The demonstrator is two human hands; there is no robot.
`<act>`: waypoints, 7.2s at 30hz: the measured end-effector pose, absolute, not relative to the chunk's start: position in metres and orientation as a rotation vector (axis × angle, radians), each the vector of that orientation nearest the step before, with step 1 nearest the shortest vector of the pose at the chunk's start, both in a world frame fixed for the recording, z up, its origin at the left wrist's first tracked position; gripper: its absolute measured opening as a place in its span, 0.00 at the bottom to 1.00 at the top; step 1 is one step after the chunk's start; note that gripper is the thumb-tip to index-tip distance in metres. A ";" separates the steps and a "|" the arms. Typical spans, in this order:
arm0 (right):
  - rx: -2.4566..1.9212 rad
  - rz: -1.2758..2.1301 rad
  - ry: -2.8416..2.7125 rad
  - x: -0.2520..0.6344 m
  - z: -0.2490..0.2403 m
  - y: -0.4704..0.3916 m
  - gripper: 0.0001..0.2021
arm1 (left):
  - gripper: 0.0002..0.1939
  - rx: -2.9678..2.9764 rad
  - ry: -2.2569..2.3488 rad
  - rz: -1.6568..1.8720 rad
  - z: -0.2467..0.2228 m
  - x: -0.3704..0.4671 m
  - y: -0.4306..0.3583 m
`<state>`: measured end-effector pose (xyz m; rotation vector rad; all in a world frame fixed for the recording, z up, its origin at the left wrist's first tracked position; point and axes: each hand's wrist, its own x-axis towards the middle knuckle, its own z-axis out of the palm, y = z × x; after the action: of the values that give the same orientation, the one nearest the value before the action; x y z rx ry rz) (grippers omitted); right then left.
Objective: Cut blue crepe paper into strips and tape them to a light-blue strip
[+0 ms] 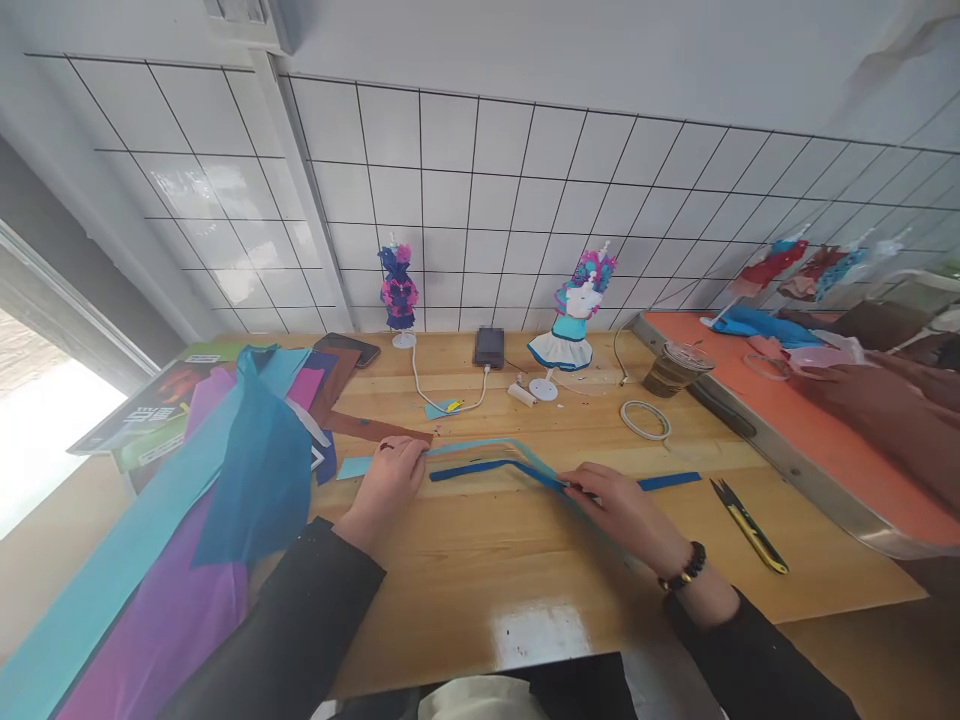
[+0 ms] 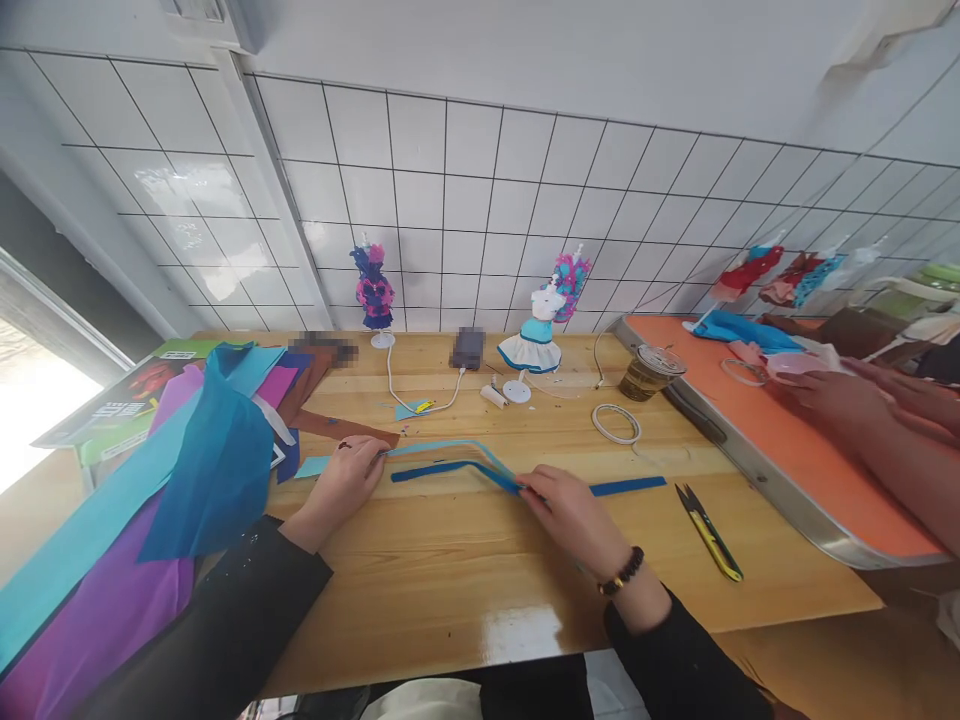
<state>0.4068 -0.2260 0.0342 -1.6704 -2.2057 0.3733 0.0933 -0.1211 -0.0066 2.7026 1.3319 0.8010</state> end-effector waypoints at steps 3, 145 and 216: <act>-1.582 0.630 -2.202 0.393 0.045 -0.248 0.13 | 0.13 2.717 1.321 0.827 -0.006 0.093 -0.121; -1.323 0.005 -1.971 0.350 0.006 -0.241 0.08 | 0.17 2.259 0.669 0.387 0.016 0.117 -0.164; -1.867 0.870 -1.043 0.577 0.014 -0.293 0.23 | 0.20 1.888 0.918 -0.059 0.026 0.099 -0.145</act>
<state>0.5773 -0.2933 0.0142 -1.8675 -1.0431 0.8699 0.0988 -0.1451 0.0263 1.8881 0.9182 -0.0589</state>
